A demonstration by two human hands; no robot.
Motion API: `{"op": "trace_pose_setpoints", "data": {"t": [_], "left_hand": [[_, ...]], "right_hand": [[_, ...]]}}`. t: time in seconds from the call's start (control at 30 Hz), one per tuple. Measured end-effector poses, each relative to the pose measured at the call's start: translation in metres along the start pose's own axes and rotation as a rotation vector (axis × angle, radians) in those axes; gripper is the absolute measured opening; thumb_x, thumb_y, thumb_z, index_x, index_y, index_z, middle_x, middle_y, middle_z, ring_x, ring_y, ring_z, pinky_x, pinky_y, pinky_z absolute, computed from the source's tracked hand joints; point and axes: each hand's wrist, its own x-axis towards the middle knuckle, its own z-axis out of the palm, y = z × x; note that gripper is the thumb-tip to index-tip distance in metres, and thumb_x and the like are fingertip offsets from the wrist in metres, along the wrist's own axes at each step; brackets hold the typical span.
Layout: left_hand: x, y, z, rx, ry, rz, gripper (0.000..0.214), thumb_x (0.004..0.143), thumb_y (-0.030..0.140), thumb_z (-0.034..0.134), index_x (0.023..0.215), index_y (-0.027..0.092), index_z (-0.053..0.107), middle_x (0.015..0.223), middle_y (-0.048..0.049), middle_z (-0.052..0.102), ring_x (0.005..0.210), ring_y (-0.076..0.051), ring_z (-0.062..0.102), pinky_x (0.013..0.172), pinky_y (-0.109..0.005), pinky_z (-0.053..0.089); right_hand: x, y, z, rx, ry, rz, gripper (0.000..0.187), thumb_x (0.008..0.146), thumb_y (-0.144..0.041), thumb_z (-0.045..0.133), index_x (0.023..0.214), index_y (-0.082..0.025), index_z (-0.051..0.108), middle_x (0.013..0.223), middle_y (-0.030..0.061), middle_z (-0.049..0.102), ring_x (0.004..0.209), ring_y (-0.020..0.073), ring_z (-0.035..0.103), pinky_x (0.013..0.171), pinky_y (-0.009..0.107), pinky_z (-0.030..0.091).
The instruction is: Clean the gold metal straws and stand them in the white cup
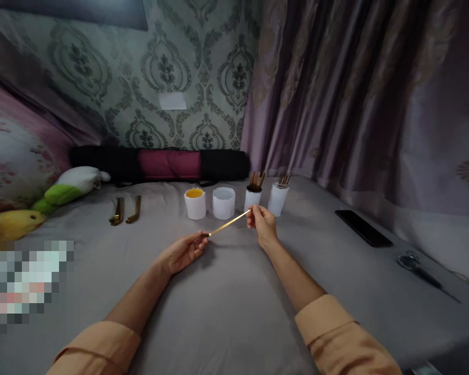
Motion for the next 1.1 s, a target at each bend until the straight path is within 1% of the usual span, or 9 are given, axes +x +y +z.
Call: {"op": "trace_pose_setpoints", "data": {"t": [0.13,0.3,0.5,0.73,0.83,0.9,1.1], "left_hand": [[-0.001,0.001,0.002,0.011,0.01,0.002,0.015,0.079,0.015,0.051,0.09,0.007,0.056,0.07,-0.0057,0.058,0.054,-0.005,0.052,0.05,-0.015,0.046],[0.0,0.001,0.002,-0.003,0.039,0.012,0.015,0.078,0.014,0.051,0.091,0.007,0.056,0.07,-0.0052,0.058,0.054,-0.006,0.052,0.05,-0.016,0.046],[0.0,0.0,-0.001,-0.01,0.048,0.017,0.015,0.078,0.013,0.051,0.091,0.008,0.056,0.071,-0.0049,0.058,0.054,-0.006,0.053,0.049,-0.015,0.045],[-0.001,0.001,0.0,-0.009,0.051,0.028,0.015,0.078,0.012,0.051,0.09,0.007,0.056,0.071,-0.0048,0.057,0.054,-0.005,0.052,0.049,-0.015,0.045],[0.0,0.001,0.0,-0.01,0.047,0.026,0.015,0.078,0.012,0.051,0.091,0.007,0.056,0.071,-0.0046,0.057,0.054,-0.005,0.052,0.049,-0.015,0.045],[0.0,0.001,0.0,-0.01,0.045,0.025,0.015,0.077,0.012,0.051,0.091,0.007,0.056,0.071,-0.0045,0.057,0.054,-0.005,0.052,0.049,-0.015,0.045],[0.0,-0.001,-0.003,-0.013,0.039,0.038,0.014,0.078,0.011,0.051,0.089,0.007,0.057,0.07,-0.0044,0.057,0.054,-0.005,0.052,0.048,-0.015,0.045]], "right_hand": [[0.001,-0.01,-0.005,-0.001,0.023,-0.015,0.029,0.067,-0.042,0.061,0.072,-0.014,0.057,0.057,-0.0017,0.054,0.043,0.0055,0.046,0.037,0.018,0.036],[0.007,-0.029,-0.021,0.0,0.065,-0.049,0.027,0.067,-0.04,0.062,0.072,-0.014,0.058,0.056,-0.0022,0.054,0.042,0.0055,0.046,0.036,0.017,0.036],[0.018,-0.065,-0.046,-0.008,0.182,-0.108,0.023,0.068,-0.037,0.062,0.07,-0.015,0.058,0.054,-0.0025,0.053,0.041,0.0048,0.046,0.035,0.016,0.037],[0.032,-0.109,-0.077,0.004,0.282,-0.193,0.014,0.077,-0.026,0.055,0.068,-0.015,0.058,0.054,-0.0023,0.053,0.04,0.0043,0.047,0.034,0.014,0.037],[0.036,-0.125,-0.086,-0.005,0.304,-0.226,0.017,0.08,-0.022,0.05,0.068,-0.015,0.058,0.054,-0.0019,0.053,0.041,0.0044,0.047,0.034,0.014,0.038],[0.038,-0.135,-0.092,-0.018,0.345,-0.254,0.019,0.082,-0.02,0.047,0.068,-0.014,0.058,0.053,-0.0019,0.053,0.04,0.0046,0.047,0.034,0.015,0.038],[0.052,-0.161,-0.105,-0.036,0.418,-0.368,0.019,0.082,-0.017,0.046,0.068,-0.011,0.057,0.052,-0.0012,0.052,0.039,0.0053,0.047,0.033,0.016,0.038]]}}
